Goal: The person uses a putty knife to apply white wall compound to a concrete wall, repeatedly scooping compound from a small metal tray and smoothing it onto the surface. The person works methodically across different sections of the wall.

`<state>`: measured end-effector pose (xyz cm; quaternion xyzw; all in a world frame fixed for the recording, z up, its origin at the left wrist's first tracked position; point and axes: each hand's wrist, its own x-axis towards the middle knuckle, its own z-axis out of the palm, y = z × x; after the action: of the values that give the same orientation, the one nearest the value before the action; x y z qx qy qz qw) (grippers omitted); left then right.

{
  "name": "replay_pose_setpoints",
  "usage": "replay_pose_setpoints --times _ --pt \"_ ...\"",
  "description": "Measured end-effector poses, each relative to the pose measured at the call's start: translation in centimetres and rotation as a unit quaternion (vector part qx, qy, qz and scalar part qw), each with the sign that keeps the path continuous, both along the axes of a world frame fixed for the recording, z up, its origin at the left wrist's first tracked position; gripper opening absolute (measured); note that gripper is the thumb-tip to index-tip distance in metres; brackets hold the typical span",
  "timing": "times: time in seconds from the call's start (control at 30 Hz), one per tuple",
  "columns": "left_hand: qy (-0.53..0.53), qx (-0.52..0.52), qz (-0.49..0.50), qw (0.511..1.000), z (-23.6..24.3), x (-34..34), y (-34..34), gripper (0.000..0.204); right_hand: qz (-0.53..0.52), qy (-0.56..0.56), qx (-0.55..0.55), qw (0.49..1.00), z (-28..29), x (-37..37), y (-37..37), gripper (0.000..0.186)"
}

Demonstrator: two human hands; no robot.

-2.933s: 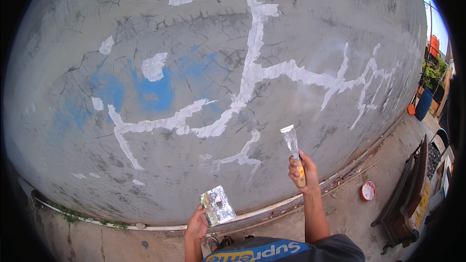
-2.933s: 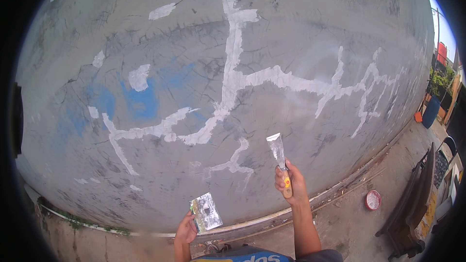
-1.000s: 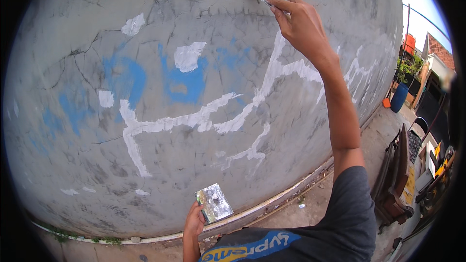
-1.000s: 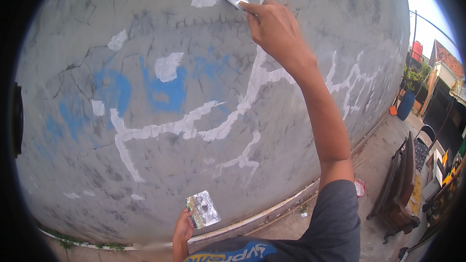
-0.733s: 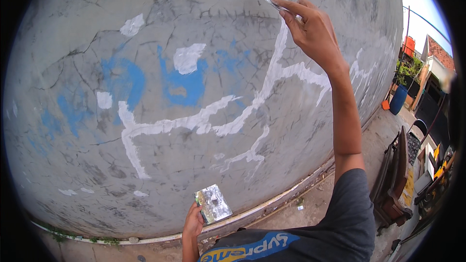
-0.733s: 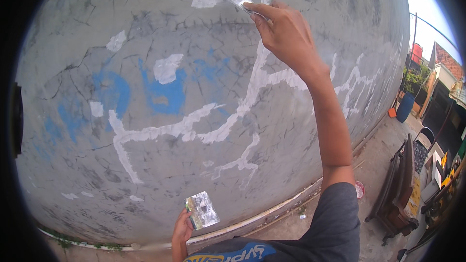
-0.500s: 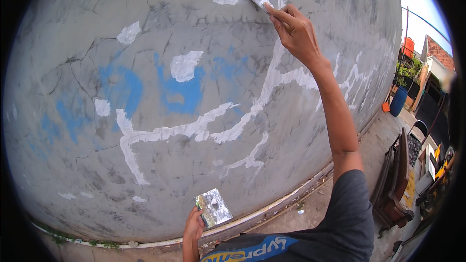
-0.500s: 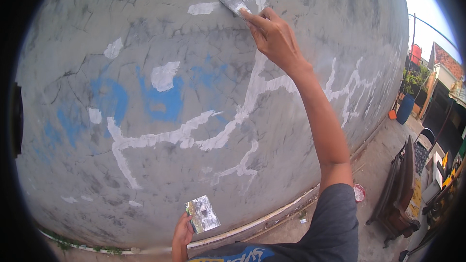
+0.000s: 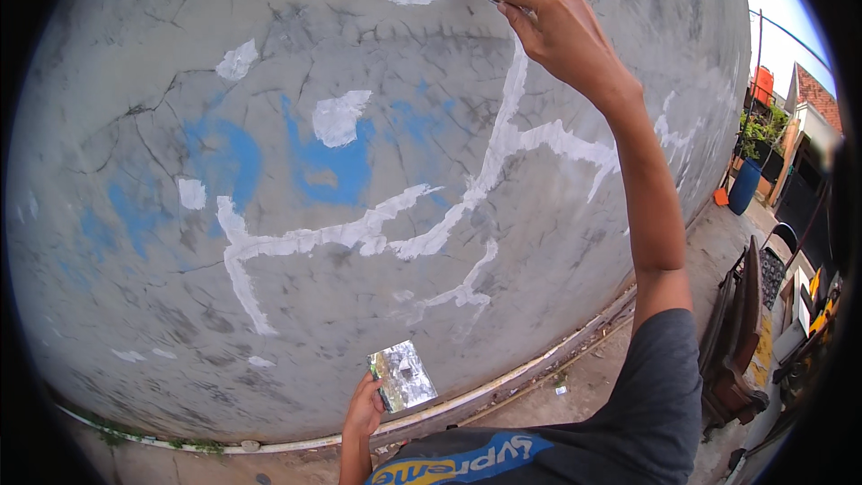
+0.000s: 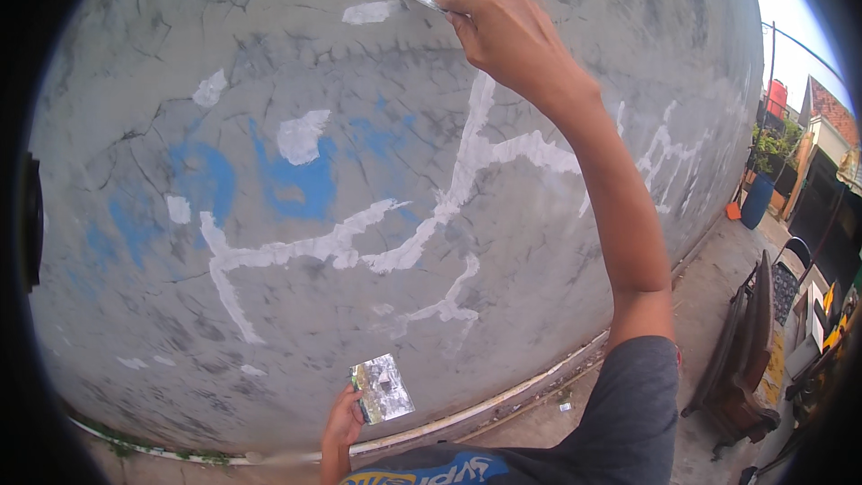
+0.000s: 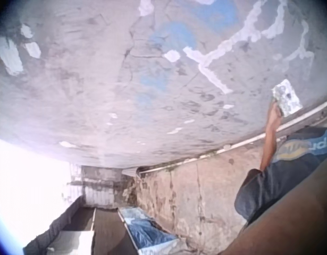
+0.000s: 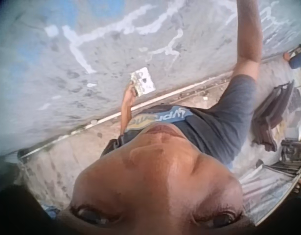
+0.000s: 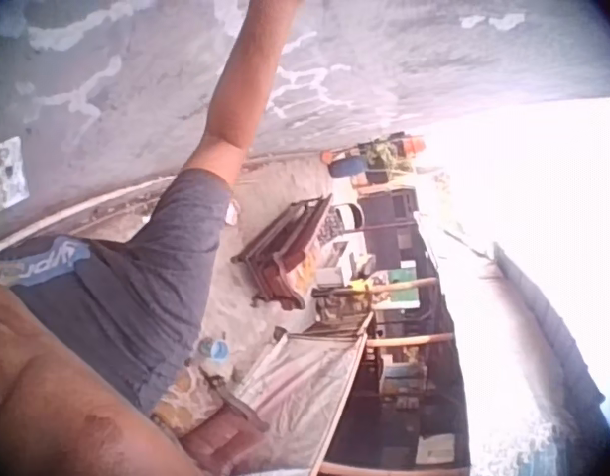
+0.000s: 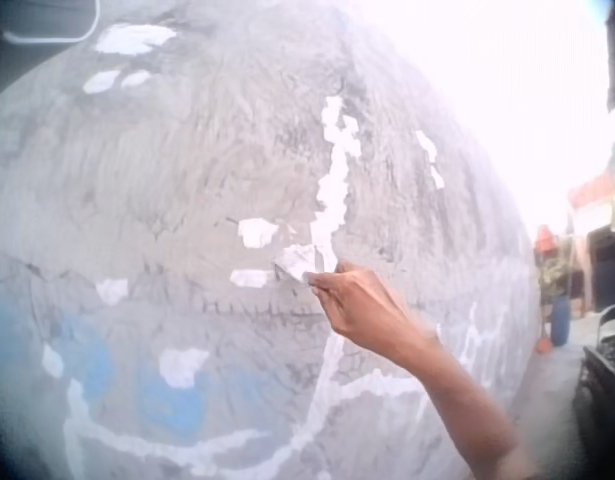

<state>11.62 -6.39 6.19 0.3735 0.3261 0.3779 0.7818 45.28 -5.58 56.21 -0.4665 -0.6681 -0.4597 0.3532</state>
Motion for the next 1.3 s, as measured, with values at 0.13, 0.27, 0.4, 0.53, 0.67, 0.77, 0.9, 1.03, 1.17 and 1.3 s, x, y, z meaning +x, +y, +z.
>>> replay_pose_setpoints --times 0.13,0.27,0.4,0.53,0.67,0.77,0.9,1.03,1.17,1.3 --pt "-0.047 -0.039 0.046 0.997 2.3 0.6 -1.1 0.042 -0.018 0.01 -0.012 1.0 -2.3 0.2 0.5 0.026" --pt "-0.031 -0.013 0.017 0.999 0.4 -0.5 -0.1 0.042 -0.009 -0.022 -0.026 0.999 -2.7 1.4 -1.0 0.026" --pt "-0.022 -0.009 0.004 1.0 1.1 -0.3 0.3 0.041 0.02 0.023 -0.005 1.0 -0.3 0.0 -1.3 0.027" --pt "-0.052 -0.027 0.008 0.998 1.6 1.0 0.5 0.04 -0.005 0.008 0.006 1.0 -1.0 0.3 0.7 0.026" --pt "-0.049 -0.028 -0.001 0.998 -0.1 0.4 1.1 0.039 -0.034 0.043 -0.037 0.998 -4.7 -1.2 -0.2 0.026" --pt "-0.036 -0.027 -0.009 0.999 -0.8 0.0 1.5 0.04 -0.018 0.051 -0.041 0.998 -4.4 -2.1 -1.7 0.026" --pt "-0.025 -0.013 -0.045 0.999 -0.4 -0.1 1.6 0.041 0.004 0.055 0.02 0.998 -2.4 -2.8 -0.4 0.026" --pt "-0.047 -0.038 -0.022 0.998 -0.2 0.4 1.7 0.041 -0.039 0.075 -0.006 0.996 -3.7 -3.4 0.6 0.026" --pt "-0.02 -0.035 -0.021 0.999 -0.2 -0.5 1.9 0.043 -0.054 0.073 -0.028 0.995 -5.0 -3.9 -0.8 0.027" --pt "-0.031 -0.049 -0.033 0.998 1.2 0.1 1.5 0.044 -0.004 0.072 0.022 0.997 -2.0 -1.7 -0.3 0.027"
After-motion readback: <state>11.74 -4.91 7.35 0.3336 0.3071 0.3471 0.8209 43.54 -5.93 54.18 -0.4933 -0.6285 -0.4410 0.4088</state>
